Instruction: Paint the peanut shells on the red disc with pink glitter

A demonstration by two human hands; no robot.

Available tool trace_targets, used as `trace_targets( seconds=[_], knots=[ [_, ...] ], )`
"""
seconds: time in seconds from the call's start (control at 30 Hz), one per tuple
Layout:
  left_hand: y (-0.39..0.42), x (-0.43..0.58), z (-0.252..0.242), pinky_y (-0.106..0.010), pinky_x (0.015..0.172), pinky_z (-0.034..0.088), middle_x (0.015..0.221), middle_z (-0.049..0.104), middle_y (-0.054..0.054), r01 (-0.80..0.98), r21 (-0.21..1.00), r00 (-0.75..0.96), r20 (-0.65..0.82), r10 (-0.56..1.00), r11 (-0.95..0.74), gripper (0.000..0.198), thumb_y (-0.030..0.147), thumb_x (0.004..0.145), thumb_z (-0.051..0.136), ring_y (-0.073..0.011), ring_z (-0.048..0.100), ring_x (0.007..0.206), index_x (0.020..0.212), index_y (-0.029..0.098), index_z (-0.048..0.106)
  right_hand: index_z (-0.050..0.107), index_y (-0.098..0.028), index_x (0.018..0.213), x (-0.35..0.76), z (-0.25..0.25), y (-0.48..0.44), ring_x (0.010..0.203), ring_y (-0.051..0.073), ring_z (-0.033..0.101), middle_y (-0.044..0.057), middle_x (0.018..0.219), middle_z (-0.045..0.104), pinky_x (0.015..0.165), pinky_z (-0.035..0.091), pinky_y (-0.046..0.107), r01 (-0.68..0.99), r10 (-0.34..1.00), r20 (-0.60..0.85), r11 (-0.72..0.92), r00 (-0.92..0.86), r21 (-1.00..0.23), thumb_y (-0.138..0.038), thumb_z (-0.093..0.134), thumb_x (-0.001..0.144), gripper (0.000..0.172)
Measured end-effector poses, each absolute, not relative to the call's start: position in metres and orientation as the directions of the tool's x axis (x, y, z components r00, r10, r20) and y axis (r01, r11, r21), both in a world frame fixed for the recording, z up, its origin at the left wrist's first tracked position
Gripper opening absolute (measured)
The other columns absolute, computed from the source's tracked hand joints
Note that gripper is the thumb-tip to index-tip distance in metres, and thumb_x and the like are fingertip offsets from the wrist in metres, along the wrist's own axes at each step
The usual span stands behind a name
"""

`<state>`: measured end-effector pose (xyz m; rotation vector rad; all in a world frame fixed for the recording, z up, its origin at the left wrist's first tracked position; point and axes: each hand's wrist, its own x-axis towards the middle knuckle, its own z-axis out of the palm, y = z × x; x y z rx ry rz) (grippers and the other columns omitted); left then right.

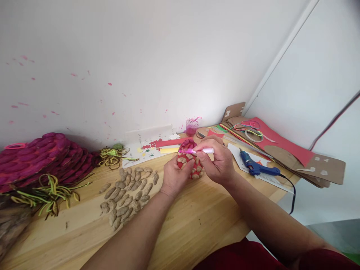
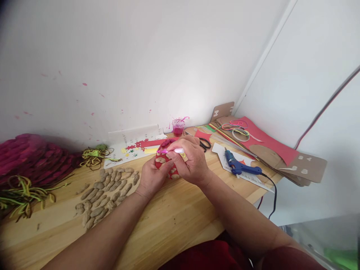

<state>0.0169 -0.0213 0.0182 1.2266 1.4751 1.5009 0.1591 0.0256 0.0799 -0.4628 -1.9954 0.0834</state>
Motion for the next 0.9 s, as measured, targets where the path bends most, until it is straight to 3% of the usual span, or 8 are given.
trace_targets(
  seconds=[0.9],
  knots=[
    [-0.0216,0.0173,0.0245,-0.027,0.063,0.048,0.063,0.066,0.003,0.159,0.980,-0.309,0.161,0.937,-0.116,0.019,0.039,0.075,0.067,-0.0159,0.060,0.061,0.073,0.020,0.064,0.064,-0.023,0.095,0.1582,0.0819,0.0212,0.083,0.020,0.064,0.002,0.085,0.074,0.082,0.046,0.038,0.263,0.303,0.854,0.943,-0.423,-0.204,-0.019,0.060,0.096,0.006]
  ],
)
